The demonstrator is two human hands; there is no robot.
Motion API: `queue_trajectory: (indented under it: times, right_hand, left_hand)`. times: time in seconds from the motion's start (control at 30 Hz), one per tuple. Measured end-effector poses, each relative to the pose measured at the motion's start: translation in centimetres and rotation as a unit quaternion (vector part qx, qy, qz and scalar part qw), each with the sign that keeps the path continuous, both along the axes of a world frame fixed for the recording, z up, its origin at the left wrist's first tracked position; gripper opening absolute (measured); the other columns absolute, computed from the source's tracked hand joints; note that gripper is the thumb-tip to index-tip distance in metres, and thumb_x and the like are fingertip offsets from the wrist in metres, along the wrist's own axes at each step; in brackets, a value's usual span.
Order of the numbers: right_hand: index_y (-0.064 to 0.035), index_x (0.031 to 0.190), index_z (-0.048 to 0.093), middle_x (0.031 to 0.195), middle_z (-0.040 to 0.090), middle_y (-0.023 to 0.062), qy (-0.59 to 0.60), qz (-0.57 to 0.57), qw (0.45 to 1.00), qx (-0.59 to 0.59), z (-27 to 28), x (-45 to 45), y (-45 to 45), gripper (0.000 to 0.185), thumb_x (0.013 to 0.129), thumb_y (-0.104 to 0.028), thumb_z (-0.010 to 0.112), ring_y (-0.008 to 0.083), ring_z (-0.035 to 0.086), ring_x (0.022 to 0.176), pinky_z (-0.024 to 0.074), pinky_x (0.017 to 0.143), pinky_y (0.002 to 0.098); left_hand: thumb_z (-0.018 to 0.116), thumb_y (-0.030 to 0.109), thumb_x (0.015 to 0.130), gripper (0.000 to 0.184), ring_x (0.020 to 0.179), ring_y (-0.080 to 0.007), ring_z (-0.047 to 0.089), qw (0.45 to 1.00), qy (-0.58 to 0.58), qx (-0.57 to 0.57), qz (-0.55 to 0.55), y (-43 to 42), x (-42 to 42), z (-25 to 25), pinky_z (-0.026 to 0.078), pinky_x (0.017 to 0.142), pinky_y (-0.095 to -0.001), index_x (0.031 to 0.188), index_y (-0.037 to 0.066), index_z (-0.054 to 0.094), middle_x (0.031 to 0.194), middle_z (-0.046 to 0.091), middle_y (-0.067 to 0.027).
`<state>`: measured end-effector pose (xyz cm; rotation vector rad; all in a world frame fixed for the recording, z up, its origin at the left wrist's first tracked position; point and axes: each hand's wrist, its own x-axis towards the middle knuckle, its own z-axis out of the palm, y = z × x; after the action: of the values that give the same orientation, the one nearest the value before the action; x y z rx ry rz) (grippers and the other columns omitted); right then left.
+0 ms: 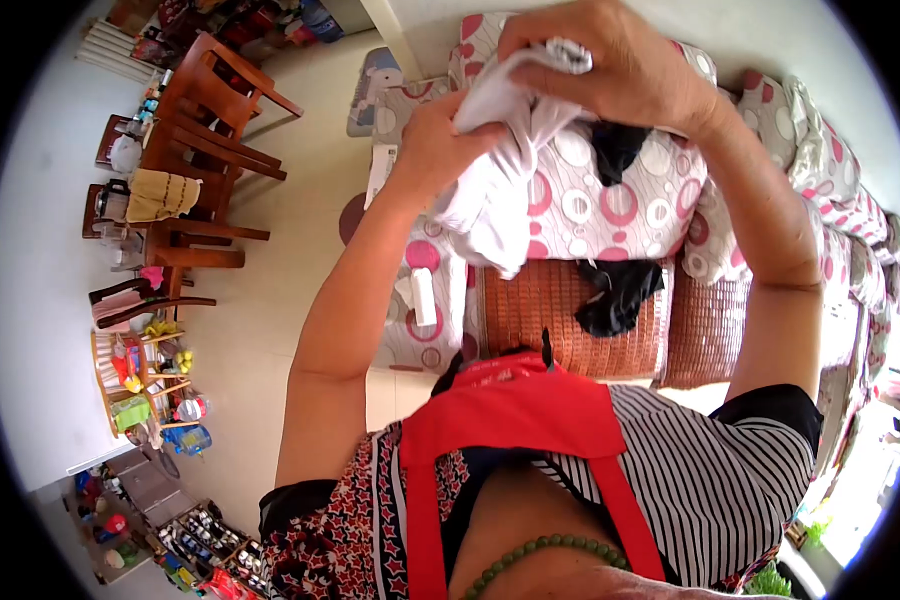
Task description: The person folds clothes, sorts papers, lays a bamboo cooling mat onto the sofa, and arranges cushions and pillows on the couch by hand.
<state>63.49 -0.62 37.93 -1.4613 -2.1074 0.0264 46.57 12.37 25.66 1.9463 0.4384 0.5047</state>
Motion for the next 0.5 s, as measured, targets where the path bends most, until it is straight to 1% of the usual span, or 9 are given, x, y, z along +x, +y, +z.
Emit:
queue_trajectory:
  times: [0.07,0.1,0.13,0.2,0.27,0.33,0.37,0.47,0.5]
  right_hand:
    - [-0.0023,0.1,0.064,0.078,0.067,0.013,0.069,-0.004,0.998,0.001,1.9,-1.3,-0.7,0.023,0.078,-0.011,0.065,0.0287,0.066,0.071,0.0519,0.065,0.0339]
    - [-0.0013,0.09,0.067,0.074,0.067,0.0126,0.073,-0.039,0.996,-0.02,4.1,-3.1,-2.1,0.013,0.079,-0.007,0.064,0.0233,0.066,0.066,0.0518,0.062,0.0306]
    - [-0.0012,0.09,0.066,0.076,0.067,0.0116,0.073,-0.013,0.997,0.034,4.1,-3.1,-2.3,0.014,0.079,-0.009,0.065,0.0191,0.066,0.068,0.0511,0.063,0.03]
    - [-0.0009,0.09,0.066,0.076,0.067,0.0109,0.039,-0.088,0.995,0.031,6.4,-4.8,-4.5,0.014,0.079,-0.009,0.067,0.0161,0.064,0.069,0.0506,0.064,0.0291]
    - [-0.002,0.091,0.066,0.078,0.067,0.0072,-0.014,-0.111,0.99,0.086,7.2,-5.7,-6.5,0.014,0.08,-0.01,0.069,0.0135,0.062,0.072,0.0491,0.066,0.0273]
    - [-0.0039,0.095,0.066,0.082,0.065,0.0035,0.127,-0.165,0.974,0.092,6.9,-6.3,-8.3,0.017,0.08,-0.011,0.069,0.0123,0.059,0.075,0.0484,0.068,0.0264]
    - [-0.0061,0.101,0.067,0.084,0.063,0.0014,0.13,-0.254,0.953,0.103,6.1,-6.5,-9.2,0.022,0.079,-0.01,0.07,0.013,0.058,0.077,0.0482,0.07,0.026]
    - [-0.0032,0.103,0.067,0.085,0.068,0.0094,-0.025,-0.299,0.953,-0.035,0.6,-3.8,-10.0,0.035,0.072,-0.018,0.076,0.0137,0.06,0.08,0.049,0.073,0.031]
    - [-0.0014,0.104,0.066,0.087,0.069,0.0136,-0.014,-0.346,0.936,-0.069,0.2,-3.7,-10.8,0.041,0.072,-0.025,0.077,0.0161,0.063,0.081,0.0496,0.074,0.0329]
  left_hand:
    - [0.073,0.018,0.073,0.033,0.069,-0.0159,0.062,0.997,0.029,-0.052,0.05,-1.2,-1.8,-0.3,0.049,0.068,-0.0303,0.1,0.0,0.066,0.076,0.067,-0.0093]
    - [0.072,0.02,0.075,0.03,0.067,-0.015,0.062,0.997,0.019,-0.053,0.058,-1.2,-3.2,-2.1,0.048,0.065,-0.0307,0.096,0.001,0.067,0.075,0.067,-0.01]
    - [0.072,0.02,0.075,0.028,0.067,-0.0146,0.062,0.997,0.025,-0.038,0.057,-1.4,-4.7,-3.2,0.048,0.064,-0.0304,0.096,0.001,0.068,0.076,0.067,-0.0097]
    - [0.071,0.02,0.076,0.026,0.068,-0.0139,0.061,0.998,0.035,-0.006,0.059,-2.1,-7.8,-4.2,0.048,0.064,-0.0298,0.094,0.001,0.068,0.077,0.068,-0.009]
    - [0.07,0.02,0.078,0.026,0.07,-0.0119,0.061,0.994,0.088,-0.026,0.066,-2.7,-10.4,-0.9,0.048,0.066,-0.0278,0.097,0.003,0.069,0.079,0.069,-0.0065]
    - [0.07,0.02,0.078,0.026,0.07,-0.0104,0.061,0.996,0.072,-0.018,0.039,-2.3,-12.9,1.2,0.047,0.068,-0.0268,0.098,0.003,0.069,0.08,0.069,-0.0048]
    - [0.068,0.017,0.081,0.025,0.072,-0.0094,0.06,0.996,0.083,0.0,0.036,-1.8,-13.8,2.1,0.047,0.069,-0.0256,0.1,0.002,0.067,0.082,0.069,-0.0045]
    - [0.063,0.011,0.084,0.023,0.074,-0.0087,0.059,0.994,0.099,0.024,0.033,-1.0,-16.4,3.6,0.046,0.072,-0.0243,0.104,-0.001,0.065,0.086,0.069,-0.0046]
    - [0.064,0.013,0.083,0.023,0.073,-0.0099,0.06,0.996,0.088,0.018,0.028,-1.1,-17.3,4.0,0.047,0.071,-0.0253,0.103,0.0,0.066,0.085,0.069,-0.0055]
